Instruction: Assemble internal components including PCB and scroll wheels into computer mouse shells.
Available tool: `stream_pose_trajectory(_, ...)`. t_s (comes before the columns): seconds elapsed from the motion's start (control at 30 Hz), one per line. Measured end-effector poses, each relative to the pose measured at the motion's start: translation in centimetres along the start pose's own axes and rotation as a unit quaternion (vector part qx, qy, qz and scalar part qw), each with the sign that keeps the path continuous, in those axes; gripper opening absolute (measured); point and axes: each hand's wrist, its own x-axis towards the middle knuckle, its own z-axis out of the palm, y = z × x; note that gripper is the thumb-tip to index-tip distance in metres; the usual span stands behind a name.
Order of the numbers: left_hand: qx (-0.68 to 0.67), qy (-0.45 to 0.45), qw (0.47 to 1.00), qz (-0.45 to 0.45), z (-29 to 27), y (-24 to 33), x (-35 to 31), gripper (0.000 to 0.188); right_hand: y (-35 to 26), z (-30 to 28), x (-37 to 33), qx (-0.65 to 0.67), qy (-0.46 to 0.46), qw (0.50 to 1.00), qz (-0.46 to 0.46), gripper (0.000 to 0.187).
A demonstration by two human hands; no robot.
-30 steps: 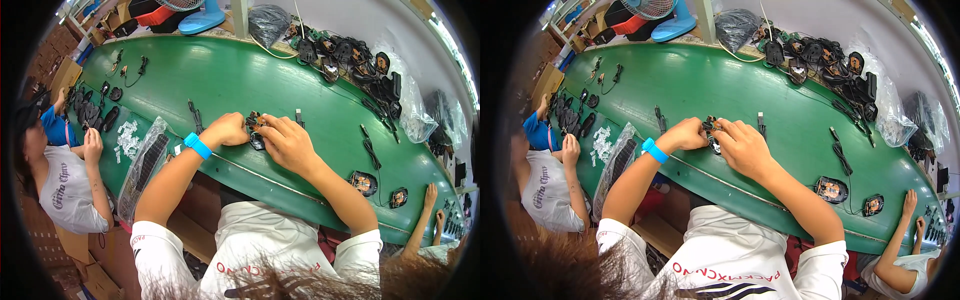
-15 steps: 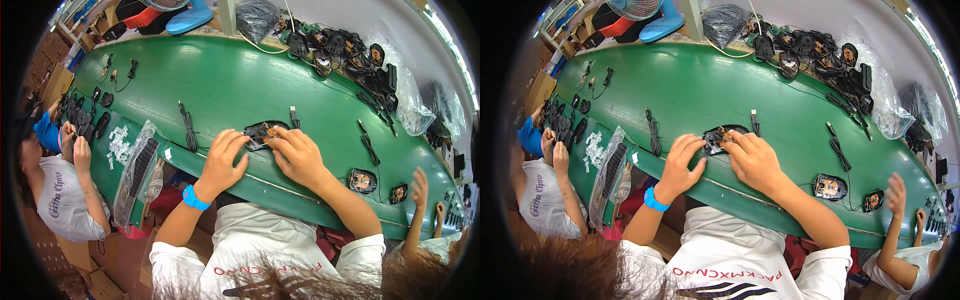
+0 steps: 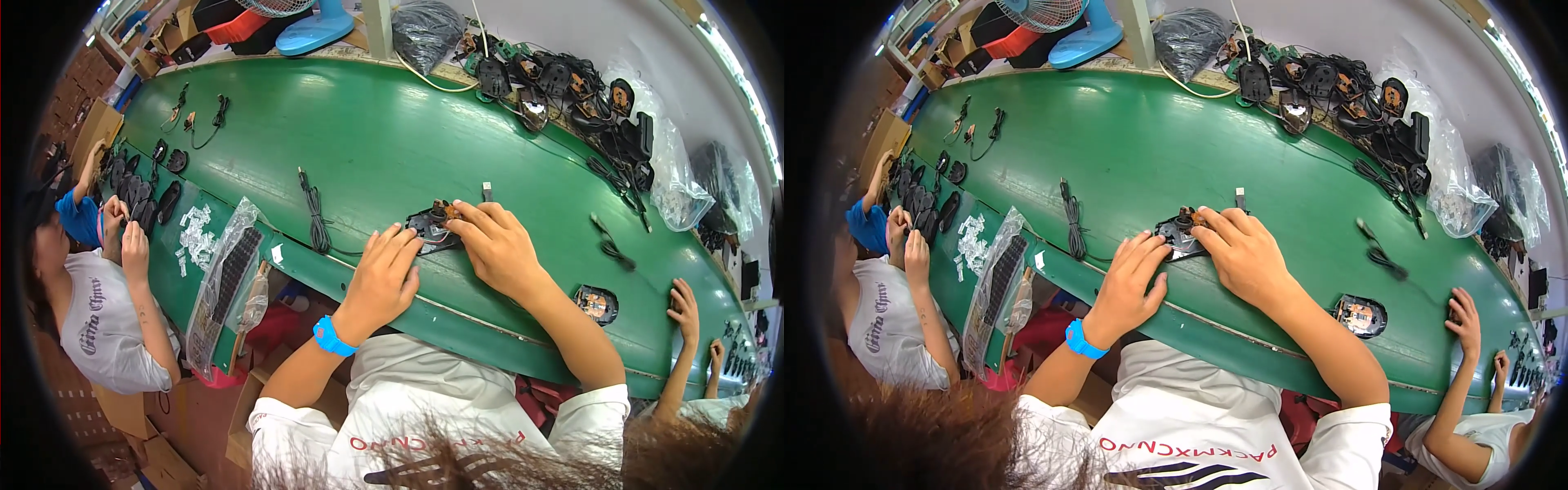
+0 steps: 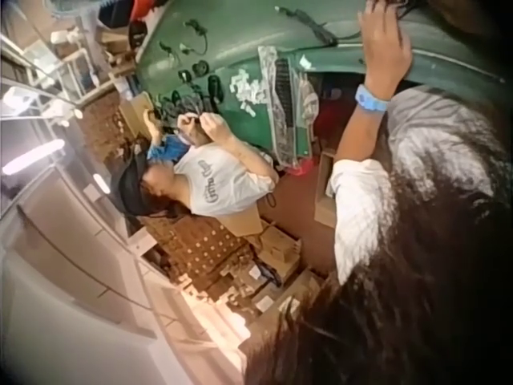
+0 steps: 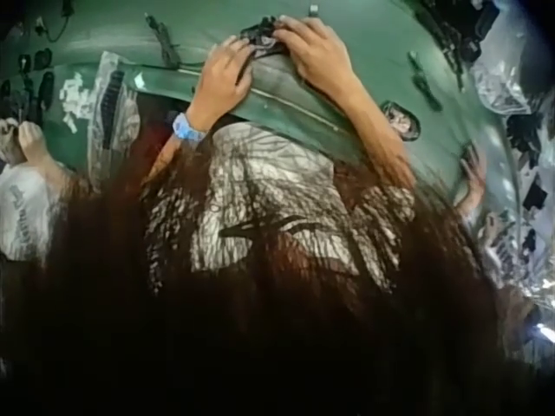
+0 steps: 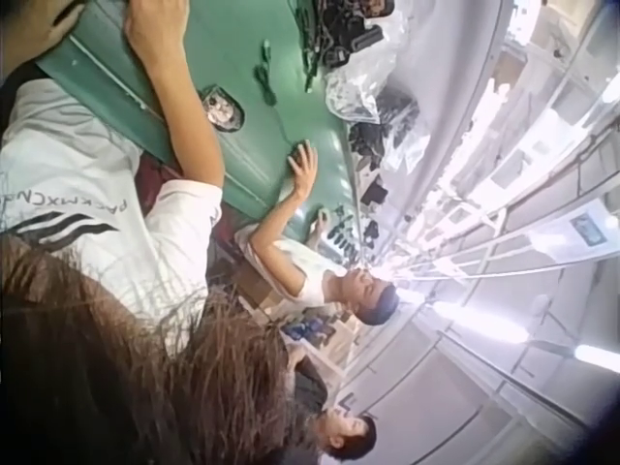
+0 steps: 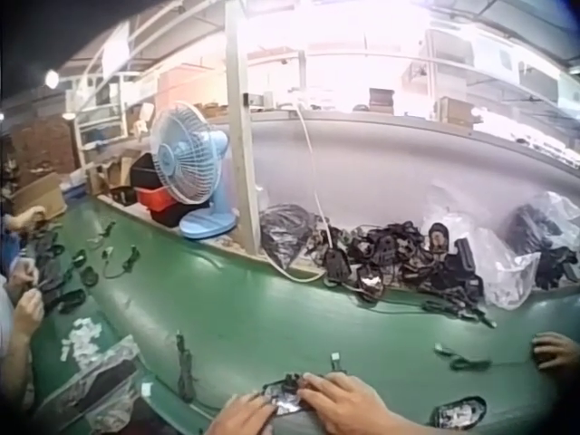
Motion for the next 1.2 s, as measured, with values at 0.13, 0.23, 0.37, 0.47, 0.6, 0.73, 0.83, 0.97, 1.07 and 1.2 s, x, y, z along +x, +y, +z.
stream_pose_trajectory(0.13,0.060,-0.012,0.998,-0.028,0.9,1.1,-0.4,0.049,0.6,-0.1,0.0,0.026,-0.012,1.000,0.000,0.039)
stream_pose_trajectory(0.23,0.048,0.008,0.997,-0.052,1.2,1.6,-0.1,0.048,1.0,-0.1,0.0,0.043,-0.017,0.999,-0.007,0.039)
stream_pose_trajectory(0.37,0.060,-0.009,0.997,-0.050,1.4,1.6,-0.2,0.048,1.2,0.3,-0.4,0.061,-0.025,0.998,-0.016,0.040)
stream_pose_trajectory(0.47,0.059,-0.025,0.997,-0.046,1.3,1.6,-0.1,0.048,1.3,0.8,-0.8,0.085,-0.008,0.996,-0.013,0.041)
stream_pose_trajectory(0.6,0.068,-0.030,0.996,-0.042,0.7,1.8,0.1,0.048,1.7,1.0,-0.3,0.164,-0.007,0.986,-0.021,0.043)
stream_pose_trajectory(0.73,0.084,-0.029,0.996,-0.031,0.8,1.7,0.0,0.048,3.0,0.6,0.5,0.196,-0.082,0.976,-0.047,0.044)
stream_pose_trajectory(0.83,0.085,-0.030,0.996,-0.026,0.7,1.7,0.2,0.048,3.8,-0.4,1.4,0.177,-0.123,0.975,-0.061,0.048)
stream_pose_trajectory(0.97,0.078,-0.036,0.996,-0.023,0.8,1.6,0.0,0.048,3.9,-1.2,2.2,0.132,-0.161,0.974,-0.093,0.055)
stream_pose_trajectory(1.07,0.081,-0.036,0.996,-0.019,0.7,1.5,0.0,0.048,4.2,-1.2,2.2,0.115,-0.170,0.972,-0.112,0.058)
stream_pose_trajectory(1.2,0.077,-0.049,0.996,-0.014,0.6,1.5,0.1,0.048,4.2,-1.2,2.2,0.111,-0.171,0.971,-0.123,0.061)
